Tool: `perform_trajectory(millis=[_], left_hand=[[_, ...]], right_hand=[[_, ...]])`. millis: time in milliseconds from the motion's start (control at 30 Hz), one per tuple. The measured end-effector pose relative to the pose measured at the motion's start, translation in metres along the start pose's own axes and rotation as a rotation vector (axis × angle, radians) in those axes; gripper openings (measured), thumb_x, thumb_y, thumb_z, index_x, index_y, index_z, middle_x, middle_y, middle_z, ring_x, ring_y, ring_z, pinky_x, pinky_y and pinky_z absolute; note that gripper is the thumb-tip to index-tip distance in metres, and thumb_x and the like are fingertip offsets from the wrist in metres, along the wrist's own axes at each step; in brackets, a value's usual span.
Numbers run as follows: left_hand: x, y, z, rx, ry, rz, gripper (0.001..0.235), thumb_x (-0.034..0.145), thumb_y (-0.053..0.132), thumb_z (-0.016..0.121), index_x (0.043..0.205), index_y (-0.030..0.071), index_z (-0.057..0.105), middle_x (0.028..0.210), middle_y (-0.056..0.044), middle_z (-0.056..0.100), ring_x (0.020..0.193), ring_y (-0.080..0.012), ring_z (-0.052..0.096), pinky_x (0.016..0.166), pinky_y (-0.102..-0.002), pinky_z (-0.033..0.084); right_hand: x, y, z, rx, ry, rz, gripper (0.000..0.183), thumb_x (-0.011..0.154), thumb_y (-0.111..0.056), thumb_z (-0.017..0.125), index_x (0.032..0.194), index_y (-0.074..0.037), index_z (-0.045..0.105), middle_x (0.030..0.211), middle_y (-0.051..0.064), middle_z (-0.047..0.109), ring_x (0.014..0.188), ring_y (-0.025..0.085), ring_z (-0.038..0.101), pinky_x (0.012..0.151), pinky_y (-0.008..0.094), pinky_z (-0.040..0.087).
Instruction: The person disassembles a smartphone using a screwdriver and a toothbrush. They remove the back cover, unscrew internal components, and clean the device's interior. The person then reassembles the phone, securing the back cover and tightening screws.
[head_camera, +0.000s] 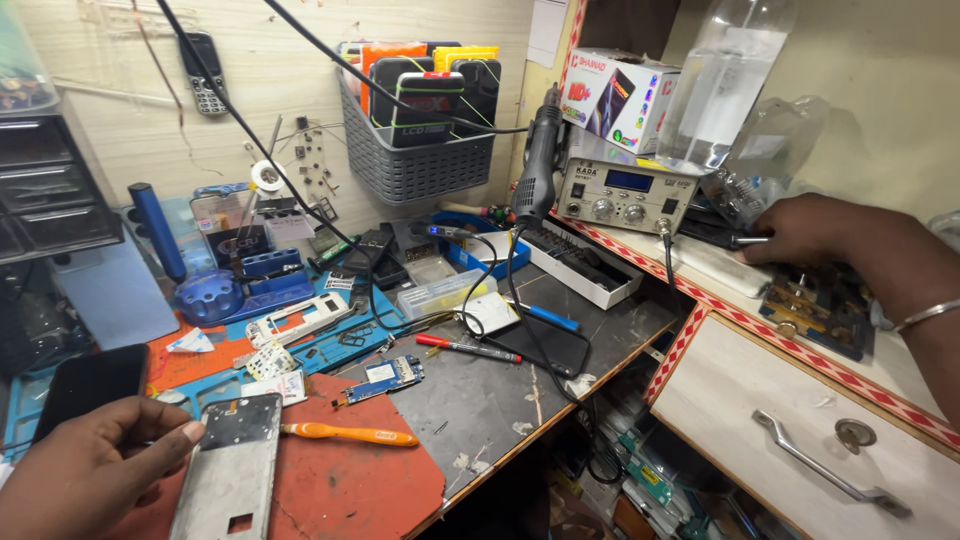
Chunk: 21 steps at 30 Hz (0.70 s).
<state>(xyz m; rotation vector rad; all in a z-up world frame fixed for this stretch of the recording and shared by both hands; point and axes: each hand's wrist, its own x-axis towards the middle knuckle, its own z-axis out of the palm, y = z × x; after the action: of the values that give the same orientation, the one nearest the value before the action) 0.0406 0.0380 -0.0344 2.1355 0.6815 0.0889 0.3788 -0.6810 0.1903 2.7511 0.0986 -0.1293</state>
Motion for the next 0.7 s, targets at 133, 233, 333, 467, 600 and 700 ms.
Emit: perform_trajectory(millis=[133,233,333,467,600,700], left_hand=[[0.008,-0.010,0.002,0.006,0.019,-0.027,0.050,0.089,0.041,0.081,0.117,0.000,0.072,0.089,-0.015,0.068,0.068,-0.0219,0.065,0.060,-0.038,0.063],[0.012,-0.013,0.000,-0.017,-0.004,-0.048,0.052,0.089,0.042,0.080,0.119,0.000,0.069,0.090,-0.015,0.066,0.070,-0.0215,0.066,0.060,-0.038,0.064],[0.015,-0.014,0.000,-0.097,-0.077,0.008,0.050,0.089,0.039,0.081,0.118,0.000,0.069,0.089,-0.014,0.068,0.072,-0.0193,0.066,0.059,-0.038,0.063],[0.014,-0.019,0.002,-0.018,-0.006,0.002,0.047,0.091,0.035,0.081,0.119,0.000,0.069,0.085,-0.015,0.067,0.066,-0.0221,0.062,0.058,-0.038,0.059],[0.013,-0.015,0.007,-0.041,-0.009,-0.026,0.046,0.092,0.034,0.081,0.120,-0.001,0.069,0.082,-0.015,0.068,0.067,-0.0195,0.059,0.057,-0.038,0.058],[0.012,-0.015,0.004,-0.042,-0.031,-0.019,0.047,0.092,0.035,0.081,0.121,0.001,0.068,0.086,-0.015,0.066,0.068,-0.0197,0.060,0.058,-0.038,0.059]], right_hand=[[0.012,0.007,0.000,0.046,-0.034,-0.035,0.082,0.079,-0.074,0.067,0.136,-0.015,0.068,0.130,0.014,0.073,0.123,0.032,0.067,0.107,0.044,0.053],[0.014,0.009,0.001,0.054,-0.027,-0.012,0.084,0.076,-0.072,0.072,0.140,-0.017,0.065,0.134,0.014,0.070,0.126,0.032,0.066,0.108,0.045,0.053],[0.013,0.010,-0.003,0.060,0.023,-0.097,0.079,0.077,-0.068,0.074,0.135,-0.016,0.066,0.131,0.013,0.071,0.123,0.032,0.067,0.106,0.044,0.054],[0.013,0.005,-0.003,-0.033,0.053,-0.188,0.059,0.082,-0.054,0.069,0.129,-0.018,0.070,0.120,0.012,0.078,0.112,0.030,0.074,0.101,0.042,0.057],[0.003,0.013,0.003,-0.039,0.121,-0.142,0.052,0.089,-0.050,0.061,0.127,-0.017,0.072,0.117,0.014,0.078,0.109,0.032,0.073,0.100,0.043,0.057],[-0.008,0.012,-0.003,0.055,0.072,-0.130,0.064,0.085,-0.062,0.067,0.126,-0.013,0.073,0.118,0.014,0.077,0.111,0.031,0.072,0.101,0.042,0.056]])
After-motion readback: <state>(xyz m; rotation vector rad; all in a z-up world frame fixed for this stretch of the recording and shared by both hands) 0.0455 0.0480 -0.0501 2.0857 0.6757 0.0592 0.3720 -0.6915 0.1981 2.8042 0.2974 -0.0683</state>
